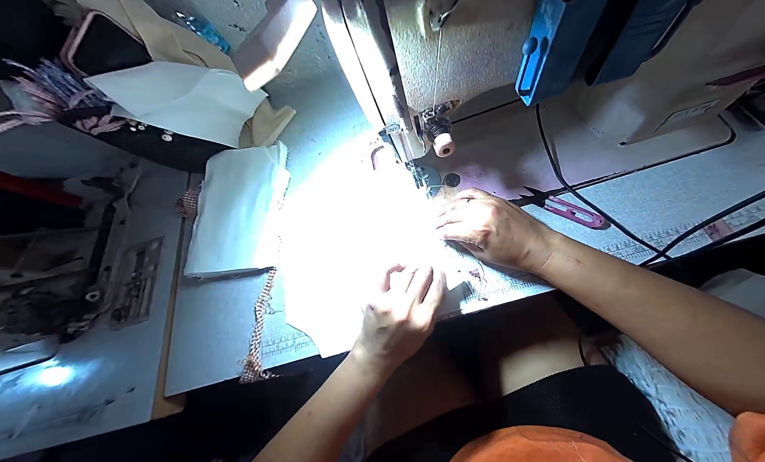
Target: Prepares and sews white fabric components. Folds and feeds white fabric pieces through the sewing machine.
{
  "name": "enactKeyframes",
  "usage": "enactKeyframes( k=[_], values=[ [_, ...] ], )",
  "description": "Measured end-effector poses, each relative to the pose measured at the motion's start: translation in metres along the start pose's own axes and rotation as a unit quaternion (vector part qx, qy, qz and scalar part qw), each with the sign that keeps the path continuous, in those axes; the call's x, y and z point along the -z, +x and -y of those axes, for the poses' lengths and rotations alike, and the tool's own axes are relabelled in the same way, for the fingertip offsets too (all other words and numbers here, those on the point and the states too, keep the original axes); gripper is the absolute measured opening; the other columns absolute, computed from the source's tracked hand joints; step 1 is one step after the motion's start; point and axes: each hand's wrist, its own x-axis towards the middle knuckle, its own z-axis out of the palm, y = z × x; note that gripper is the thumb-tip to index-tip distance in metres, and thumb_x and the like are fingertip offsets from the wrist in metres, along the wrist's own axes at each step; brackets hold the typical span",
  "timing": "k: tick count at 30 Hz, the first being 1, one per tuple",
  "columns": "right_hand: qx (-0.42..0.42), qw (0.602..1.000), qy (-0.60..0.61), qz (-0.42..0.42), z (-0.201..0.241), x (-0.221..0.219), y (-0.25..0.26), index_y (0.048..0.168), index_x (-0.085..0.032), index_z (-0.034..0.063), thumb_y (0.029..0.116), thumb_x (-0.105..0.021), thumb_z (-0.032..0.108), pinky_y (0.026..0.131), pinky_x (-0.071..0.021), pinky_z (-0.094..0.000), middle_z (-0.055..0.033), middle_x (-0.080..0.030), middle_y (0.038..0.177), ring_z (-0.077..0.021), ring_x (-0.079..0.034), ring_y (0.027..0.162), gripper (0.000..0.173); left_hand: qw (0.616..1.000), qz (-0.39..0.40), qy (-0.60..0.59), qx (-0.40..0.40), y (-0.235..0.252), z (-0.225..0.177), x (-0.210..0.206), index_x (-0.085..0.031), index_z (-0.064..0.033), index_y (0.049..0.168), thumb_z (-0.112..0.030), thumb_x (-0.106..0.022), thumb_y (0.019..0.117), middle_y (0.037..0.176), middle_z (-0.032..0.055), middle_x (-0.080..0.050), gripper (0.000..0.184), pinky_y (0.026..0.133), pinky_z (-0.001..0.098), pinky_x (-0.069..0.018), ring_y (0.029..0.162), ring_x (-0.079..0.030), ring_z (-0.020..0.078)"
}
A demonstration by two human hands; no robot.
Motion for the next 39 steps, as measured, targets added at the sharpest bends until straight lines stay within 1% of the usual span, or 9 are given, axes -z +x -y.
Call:
enactKeyframes(
  k=[5, 11, 16, 21, 25, 29, 33, 36, 39],
  values=[
    [-0.005, 1.0, -0.003, 0.004, 0.001, 0.001, 0.002, 0.1, -0.078, 0.0053, 0.0995, -0.051, 0.006, 0.107, -0.0473, -0.0411, -0.0086, -0.078, 0.107, -0.0247, -0.07, 0.113, 0.027, 0.998, -0.009, -0.056, -0.021, -0.002, 0.005, 0.0, -0.077, -0.0098, 0.101, -0.019, -0.06, 0.1022, 0.107, 0.0083, -0.078, 0.019, 0.097, 0.0382, -0.0523, 0.109, -0.073, 0.0207],
    [-0.034, 0.999, -0.008, 0.028, 0.009, 0.003, -0.002, 0.108, -0.077, 0.0081, 0.0942, -0.056, 0.01, 0.107, -0.046, -0.0447, -0.0065, -0.077, 0.108, -0.0232, -0.07, 0.114, 0.026, 0.988, 0.016, -0.145, 0.041, 0.004, 0.008, -0.003, -0.076, -0.0038, 0.095, -0.018, -0.058, 0.1017, 0.097, 0.0088, -0.078, 0.024, 0.073, 0.0275, -0.058, 0.084, -0.074, 0.0173],
    [-0.065, 0.997, 0.001, 0.049, 0.023, 0.006, -0.003, 0.112, -0.077, 0.0134, 0.0822, -0.064, 0.03, 0.111, -0.0369, -0.0593, -0.0062, -0.077, 0.111, -0.0269, -0.065, 0.123, 0.037, 0.982, -0.01, -0.159, 0.105, 0.003, 0.009, -0.003, -0.072, -0.0037, 0.095, -0.02, -0.054, 0.1035, 0.072, 0.0072, -0.068, 0.026, 0.06, 0.0276, -0.0507, 0.065, -0.065, 0.0148],
    [-0.053, 0.996, -0.04, 0.06, 0.023, 0.006, 0.001, 0.105, -0.078, 0.0201, 0.0864, -0.068, 0.031, 0.11, -0.033, -0.0716, -0.0065, -0.077, 0.107, -0.0333, -0.065, 0.123, 0.025, 0.973, -0.014, -0.187, 0.139, 0.002, 0.012, -0.003, -0.07, -0.0024, 0.093, -0.02, -0.052, 0.105, 0.072, 0.0067, -0.065, 0.028, 0.062, 0.0256, -0.0499, 0.065, -0.061, 0.0121],
    [-0.049, 0.995, -0.048, 0.069, 0.023, 0.007, 0.002, 0.106, -0.078, 0.0202, 0.0951, -0.063, 0.021, 0.112, -0.03, -0.0724, -0.0063, -0.076, 0.106, -0.0324, -0.064, 0.124, 0.019, 0.96, -0.007, -0.229, 0.162, 0.002, 0.016, -0.003, -0.068, -0.0021, 0.092, -0.018, -0.051, 0.105, 0.074, 0.0047, -0.065, 0.027, 0.066, 0.0216, -0.051, 0.068, -0.061, 0.0076],
    [-0.057, 0.996, -0.035, 0.066, 0.02, 0.007, 0.005, 0.104, -0.077, 0.0186, 0.0938, -0.061, 0.011, 0.113, -0.0281, -0.0732, -0.0042, -0.075, 0.1, -0.0302, -0.064, 0.122, 0.021, 0.95, -0.005, -0.258, 0.175, 0.002, 0.017, -0.002, -0.067, -0.0018, 0.091, -0.018, -0.05, 0.1052, 0.073, 0.0031, -0.063, 0.027, 0.065, 0.0186, -0.0495, 0.067, -0.059, 0.0041],
    [-0.047, 0.996, -0.043, 0.055, 0.018, 0.006, 0.001, 0.1, -0.077, 0.0154, 0.0946, -0.06, 0.012, 0.111, -0.0265, -0.0762, -0.0039, -0.074, 0.102, -0.0311, -0.065, 0.12, 0.018, 0.966, -0.007, -0.225, 0.128, 0.001, 0.015, -0.003, -0.069, -0.0022, 0.09, -0.02, -0.054, 0.1035, 0.072, 0.0053, -0.064, 0.027, 0.061, 0.0222, -0.0486, 0.064, -0.059, 0.0088],
    [-0.048, 0.997, -0.053, 0.039, 0.018, 0.003, -0.005, 0.101, -0.078, 0.0151, 0.092, -0.06, 0.011, 0.108, -0.0269, -0.0797, -0.0054, -0.076, 0.107, -0.0332, -0.066, 0.12, 0.02, 0.98, 0.014, -0.182, 0.073, 0.001, 0.009, -0.002, -0.078, -0.0095, 0.092, -0.022, -0.059, 0.1003, 0.09, 0.0039, -0.077, 0.025, 0.069, 0.0242, -0.0557, 0.081, -0.073, 0.0099],
    [-0.069, 0.995, -0.047, 0.046, 0.023, 0.004, -0.01, 0.103, -0.079, 0.0159, 0.0915, -0.061, 0.012, 0.109, -0.0232, -0.0804, -0.0047, -0.077, 0.111, -0.0322, -0.065, 0.124, 0.022, 0.986, 0.024, -0.163, 0.04, -0.001, 0.006, -0.003, -0.081, -0.0131, 0.096, -0.025, -0.061, 0.1001, 0.1, 0.0041, -0.078, 0.024, 0.077, 0.0261, -0.0573, 0.093, -0.074, 0.0136]
  ],
)
